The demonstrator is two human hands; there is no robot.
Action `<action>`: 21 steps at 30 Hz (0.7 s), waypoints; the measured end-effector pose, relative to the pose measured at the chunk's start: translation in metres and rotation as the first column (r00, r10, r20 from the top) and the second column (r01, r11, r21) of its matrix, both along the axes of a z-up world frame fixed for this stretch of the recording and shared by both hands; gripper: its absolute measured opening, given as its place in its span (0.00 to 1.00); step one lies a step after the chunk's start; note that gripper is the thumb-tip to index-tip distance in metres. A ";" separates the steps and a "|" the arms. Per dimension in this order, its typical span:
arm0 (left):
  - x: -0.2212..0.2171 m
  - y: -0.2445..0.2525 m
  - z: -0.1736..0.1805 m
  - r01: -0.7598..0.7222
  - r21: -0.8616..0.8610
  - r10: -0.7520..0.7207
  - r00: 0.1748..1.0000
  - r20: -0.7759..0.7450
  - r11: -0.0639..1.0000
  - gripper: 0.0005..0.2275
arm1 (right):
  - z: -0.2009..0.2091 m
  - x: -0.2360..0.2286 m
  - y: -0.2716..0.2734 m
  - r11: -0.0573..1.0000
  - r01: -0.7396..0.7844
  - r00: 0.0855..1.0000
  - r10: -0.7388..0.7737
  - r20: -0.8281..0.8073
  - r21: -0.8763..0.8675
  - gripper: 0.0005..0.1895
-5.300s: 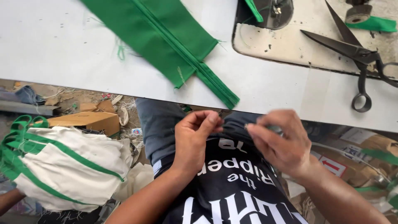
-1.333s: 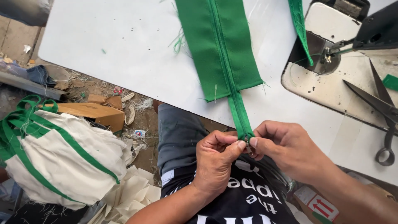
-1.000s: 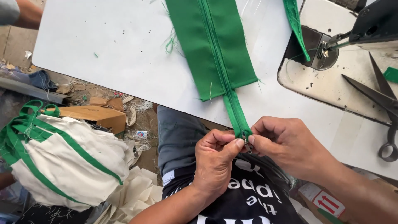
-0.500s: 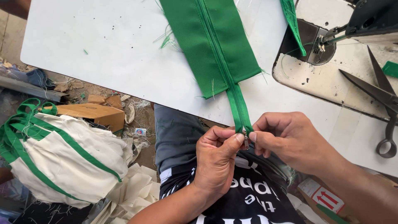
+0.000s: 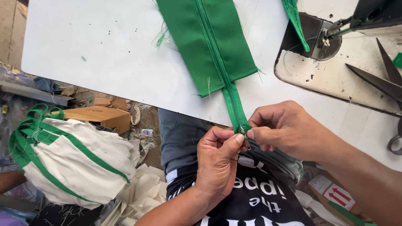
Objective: Using an industrial sewing machine to assemble green fabric bags and zippers, including trimming excess thread.
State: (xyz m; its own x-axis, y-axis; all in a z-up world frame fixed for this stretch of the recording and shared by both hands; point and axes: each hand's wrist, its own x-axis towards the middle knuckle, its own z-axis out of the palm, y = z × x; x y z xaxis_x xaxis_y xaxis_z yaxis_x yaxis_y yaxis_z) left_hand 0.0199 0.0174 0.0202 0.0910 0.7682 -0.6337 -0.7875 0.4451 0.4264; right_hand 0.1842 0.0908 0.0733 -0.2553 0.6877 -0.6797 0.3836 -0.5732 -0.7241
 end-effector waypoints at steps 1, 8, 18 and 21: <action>0.000 0.000 -0.001 -0.002 0.002 0.002 1.000 -0.006 1.000 0.07 | 0.000 -0.002 -0.003 1.000 -0.002 1.000 0.002 -0.006 0.002 0.09; 0.001 0.001 -0.003 -0.072 0.004 0.071 0.996 0.054 0.997 0.06 | 0.001 -0.014 -0.025 0.972 0.164 0.984 -0.172 0.035 0.166 0.08; 0.008 -0.001 -0.006 -0.160 0.063 0.159 0.987 0.032 0.985 0.06 | 0.006 -0.016 -0.026 0.972 0.176 0.978 -0.190 0.086 0.154 0.11; 0.010 -0.002 -0.008 -0.163 0.057 0.163 0.987 -0.006 0.985 0.06 | 0.004 -0.011 -0.021 0.978 0.164 0.987 -0.162 -0.024 0.131 0.09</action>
State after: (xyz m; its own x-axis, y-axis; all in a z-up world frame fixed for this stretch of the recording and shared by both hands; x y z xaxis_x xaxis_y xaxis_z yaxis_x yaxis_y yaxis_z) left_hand 0.0295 0.0159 0.0125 -0.0450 0.8067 -0.5892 -0.8427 0.2861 0.4560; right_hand 0.1732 0.0696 0.0772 -0.1407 0.8043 -0.5773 0.2832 -0.5260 -0.8019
